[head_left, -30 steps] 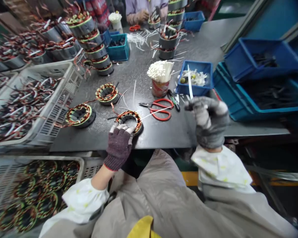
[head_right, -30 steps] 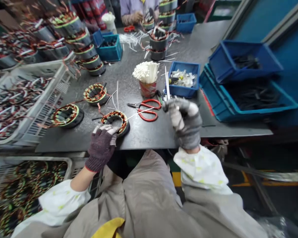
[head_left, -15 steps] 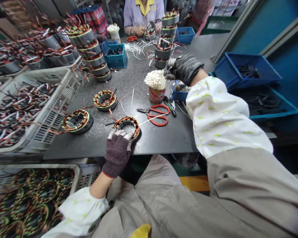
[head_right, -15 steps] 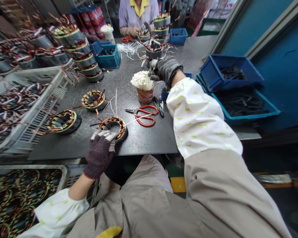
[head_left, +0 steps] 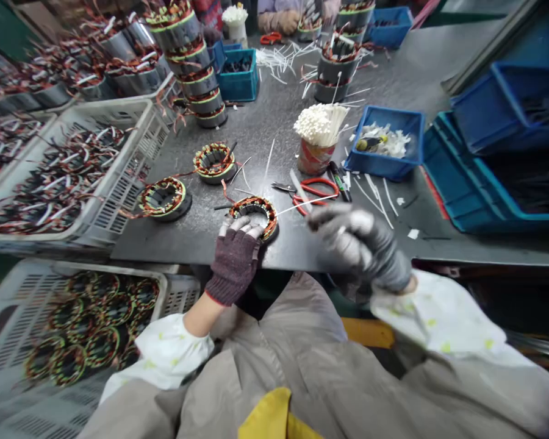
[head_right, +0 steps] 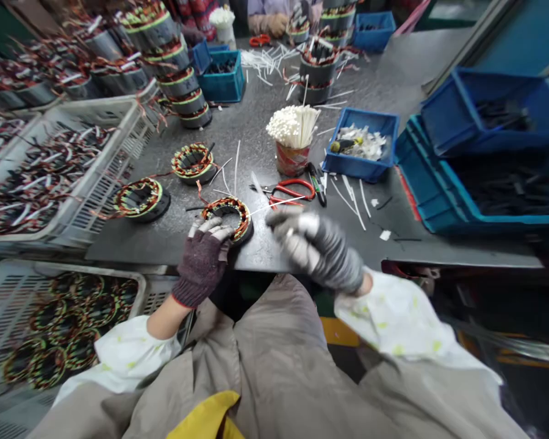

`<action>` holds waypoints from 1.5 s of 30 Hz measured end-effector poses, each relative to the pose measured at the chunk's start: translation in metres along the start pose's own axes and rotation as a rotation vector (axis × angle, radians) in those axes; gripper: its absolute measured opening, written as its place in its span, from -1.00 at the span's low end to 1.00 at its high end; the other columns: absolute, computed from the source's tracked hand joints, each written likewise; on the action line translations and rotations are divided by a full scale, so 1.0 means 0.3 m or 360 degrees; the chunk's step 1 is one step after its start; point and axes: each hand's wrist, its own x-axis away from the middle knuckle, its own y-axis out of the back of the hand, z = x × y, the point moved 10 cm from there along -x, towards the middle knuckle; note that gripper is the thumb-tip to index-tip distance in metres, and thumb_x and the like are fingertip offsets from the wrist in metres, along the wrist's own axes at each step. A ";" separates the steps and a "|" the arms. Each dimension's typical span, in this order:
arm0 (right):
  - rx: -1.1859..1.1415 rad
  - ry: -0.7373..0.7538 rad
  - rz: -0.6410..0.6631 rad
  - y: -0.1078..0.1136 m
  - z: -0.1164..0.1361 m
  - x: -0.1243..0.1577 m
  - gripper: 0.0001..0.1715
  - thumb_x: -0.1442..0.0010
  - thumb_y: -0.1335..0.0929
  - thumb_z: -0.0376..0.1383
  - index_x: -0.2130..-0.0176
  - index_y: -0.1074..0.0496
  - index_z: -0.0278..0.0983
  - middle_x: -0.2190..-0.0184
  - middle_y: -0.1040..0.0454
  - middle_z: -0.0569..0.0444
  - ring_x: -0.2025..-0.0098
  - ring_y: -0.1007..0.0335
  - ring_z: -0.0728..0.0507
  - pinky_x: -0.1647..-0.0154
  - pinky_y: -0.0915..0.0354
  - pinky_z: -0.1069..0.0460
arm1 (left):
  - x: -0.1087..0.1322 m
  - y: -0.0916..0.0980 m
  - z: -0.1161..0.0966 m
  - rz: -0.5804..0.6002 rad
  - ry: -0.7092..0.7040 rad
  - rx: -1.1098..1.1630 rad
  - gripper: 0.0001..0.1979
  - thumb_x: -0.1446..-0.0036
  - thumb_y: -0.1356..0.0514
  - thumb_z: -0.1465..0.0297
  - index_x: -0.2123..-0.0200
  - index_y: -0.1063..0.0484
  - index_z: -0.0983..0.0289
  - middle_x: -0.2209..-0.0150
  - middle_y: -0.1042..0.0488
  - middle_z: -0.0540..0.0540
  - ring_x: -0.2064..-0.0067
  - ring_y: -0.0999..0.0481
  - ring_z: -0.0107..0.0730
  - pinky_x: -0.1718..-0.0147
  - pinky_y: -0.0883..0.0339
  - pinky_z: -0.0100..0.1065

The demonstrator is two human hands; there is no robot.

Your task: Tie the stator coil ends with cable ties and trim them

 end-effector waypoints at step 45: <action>0.0261 -0.0148 0.0216 -0.290 0.012 0.221 -0.85 -0.44 -0.36 -0.36 0.18 -0.56 -0.22 0.22 -0.69 0.00 0.22 -0.67 -0.09 0.14 -0.59 0.04 | 0.020 -0.020 -0.011 0.0203 0.0128 0.0000 -0.61 -0.43 -0.06 0.42 -0.22 -0.50 0.26 -0.12 -0.63 0.24 -0.27 -0.52 -0.05 -0.45 -0.14 0.15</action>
